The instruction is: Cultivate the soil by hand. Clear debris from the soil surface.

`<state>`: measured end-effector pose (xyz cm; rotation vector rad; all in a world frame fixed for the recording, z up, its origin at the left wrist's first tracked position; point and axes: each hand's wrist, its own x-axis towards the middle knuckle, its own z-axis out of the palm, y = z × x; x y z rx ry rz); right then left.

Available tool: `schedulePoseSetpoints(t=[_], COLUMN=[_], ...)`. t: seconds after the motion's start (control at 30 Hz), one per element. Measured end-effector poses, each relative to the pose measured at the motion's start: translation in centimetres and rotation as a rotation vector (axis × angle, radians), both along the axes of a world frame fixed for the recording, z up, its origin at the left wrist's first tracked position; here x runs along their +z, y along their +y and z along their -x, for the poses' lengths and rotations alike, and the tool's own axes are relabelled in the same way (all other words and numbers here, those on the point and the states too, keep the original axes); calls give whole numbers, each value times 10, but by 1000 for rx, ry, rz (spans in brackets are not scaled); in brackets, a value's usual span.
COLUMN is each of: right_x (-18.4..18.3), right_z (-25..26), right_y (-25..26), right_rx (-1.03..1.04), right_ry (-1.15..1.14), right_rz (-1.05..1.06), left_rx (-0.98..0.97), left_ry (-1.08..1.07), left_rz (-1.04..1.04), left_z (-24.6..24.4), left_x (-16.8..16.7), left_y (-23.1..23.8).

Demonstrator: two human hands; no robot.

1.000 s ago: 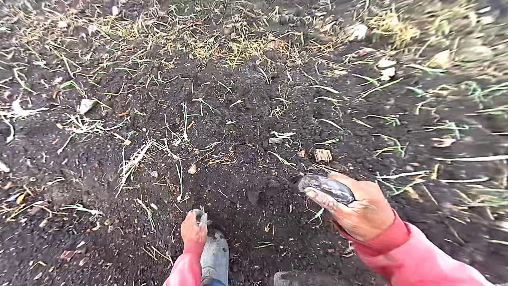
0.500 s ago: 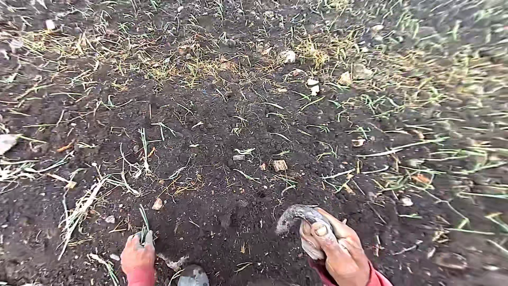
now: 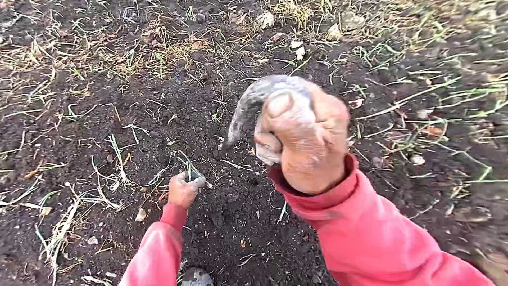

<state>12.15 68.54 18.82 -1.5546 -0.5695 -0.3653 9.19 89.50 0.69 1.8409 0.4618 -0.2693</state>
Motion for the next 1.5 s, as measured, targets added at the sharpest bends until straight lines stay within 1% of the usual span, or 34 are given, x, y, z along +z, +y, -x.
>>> schedulePoseSetpoints(t=[0.03,0.1,0.13,0.17,0.2,0.23,0.3,0.37,0.4,0.47,0.5,0.53,0.6,0.63,0.7,0.73,0.77,0.8,0.83,0.87,0.9,0.93,0.97,1.03,1.1,1.17,1.23,1.3,1.33,1.37,1.47,1.5], right_x=[-37,-136,-178,-202,-209,-204,-176,-158,-159,-171,-171,-163,-129,-109,-75,-70,-76,-95,-122,-148,-167,-176,-177,-159,-120,-75,-36,-17,-25,-47,-161,-187], right_z=[-5,-1,7,16,27,40,55,71,79,86,86,84,78,82,81,74,70,70,74,79,84,87,96,106,106,111,104,86,75,68,77,87], right_y=[3,2,-2,-8,-16,-23,-32,-42,-46,-53,-53,-52,-49,-49,-46,-40,-34,-27,-22,-21,-22,-26,-33,-47,-52,-56,-54,-38,-26,-15,4,3], right_rx=[-38,-115,-138,-161,-168,-169,-181,-163,-160,-157,-157,-156,-119,-81,-30,-7,-1,-15,-37,-57,-76,-90,-81,-34,-9,-24,-43,17,57,89,140,120], right_ry=[139,486,599,651,643,600,443,307,277,290,303,310,277,250,167,140,147,182,233,278,313,326,351,334,251,151,47,4,10,73,498,554], right_rz=[57,194,203,173,149,144,168,137,130,248,309,321,203,114,36,45,75,122,160,143,74,-8,-64,-78,-68,-90,-93,-77,-22,79,489,555], left_rx=[-11,-16,-14,-36,-92,-193,-421,-475,-470,-416,-371,-315,-174,-123,-69,-65,-71,-80,-91,-104,-118,-137,-172,-231,-213,-150,-52,-1,11,15,34,20], left_ry=[23,62,69,76,102,139,185,68,56,39,-21,-94,-191,-182,-66,-17,13,29,26,-1,-40,-82,-113,-162,-200,-234,-238,-245,-246,-243,-248,-243], left_rz=[13,9,-16,-75,-167,-286,-524,-588,-587,-518,-456,-396,-289,-226,-66,-51,-70,-98,-136,-184,-233,-279,-324,-384,-384,-364,-327,-337,-348,-357,-354,-372], left_z=[-12,-30,-38,-45,-48,-45,-31,-12,-10,-8,-4,2,16,31,55,59,62,62,60,56,48,42,42,42,45,61,73,78,80,79,71,66], left_x=[-5,-13,-16,-18,-20,-24,-31,-36,-35,-28,-22,-15,-5,-5,-6,-5,-2,3,11,18,24,26,25,17,12,8,9,13,17,19,24,25], left_y=[-10,-29,-38,-48,-57,-68,-86,-92,-91,-73,-58,-42,-10,3,19,20,19,14,8,-1,-11,-23,-36,-59,-65,-52,-32,-17,-14,-11,-13,-18])
